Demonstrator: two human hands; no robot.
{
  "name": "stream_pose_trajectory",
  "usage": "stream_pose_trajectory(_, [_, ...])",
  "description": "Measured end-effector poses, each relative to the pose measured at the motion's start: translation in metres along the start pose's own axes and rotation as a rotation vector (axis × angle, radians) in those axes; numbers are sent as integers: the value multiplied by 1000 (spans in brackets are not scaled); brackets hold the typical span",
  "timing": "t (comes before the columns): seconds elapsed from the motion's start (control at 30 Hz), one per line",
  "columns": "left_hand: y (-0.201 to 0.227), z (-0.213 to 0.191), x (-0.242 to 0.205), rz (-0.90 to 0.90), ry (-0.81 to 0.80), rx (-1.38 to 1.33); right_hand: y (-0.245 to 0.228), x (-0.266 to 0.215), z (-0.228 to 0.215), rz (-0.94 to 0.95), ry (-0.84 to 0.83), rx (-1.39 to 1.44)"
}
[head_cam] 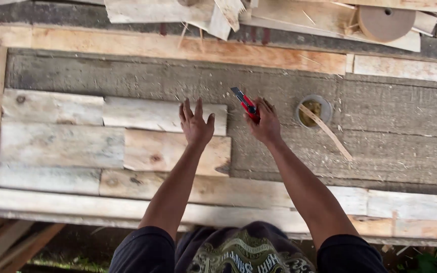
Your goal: The person assembles a wooden frame by inserting wooden dowels into pre-drilled holes in wooden planks. They use a utility knife to trim excess dowel length and apply a paste-like substance to the joints. The person works on a workbench with scattered wood pieces and tools.
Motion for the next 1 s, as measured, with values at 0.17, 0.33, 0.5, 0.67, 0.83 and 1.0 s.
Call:
stream_pose_trajectory(0.17, [-27, -54, 97, 0, -109, 105, -19, 66, 54, 203, -167, -136])
stream_pose_trajectory(0.33, [-52, -71, 189, -13, -136, 156, -30, 134, 89, 250, -238, -206])
stream_pose_trajectory(0.5, [-81, -51, 247, 2, -138, 225, -1, 162, 126, 114, -200, -385])
stream_pose_trajectory(0.67, [-99, -29, 252, -5, -216, 270, 24, 149, 153, 123, -226, -417])
stream_pose_trajectory(0.83, [-97, -29, 254, -24, -231, 313, 37, 144, 164, 40, -148, -476])
stream_pose_trajectory(1.0, [-99, -23, 253, 23, -187, 340, 36, 141, 164, -23, -73, -519])
Point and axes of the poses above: each hand's wrist, its own x-axis towards the middle knuckle, its own z-axis out of the palm, y = z × x, the point moved 5 cm from there along x, towards the middle knuckle, and after that the axes turned 2 degrees about -y, right-handed, at the moved point
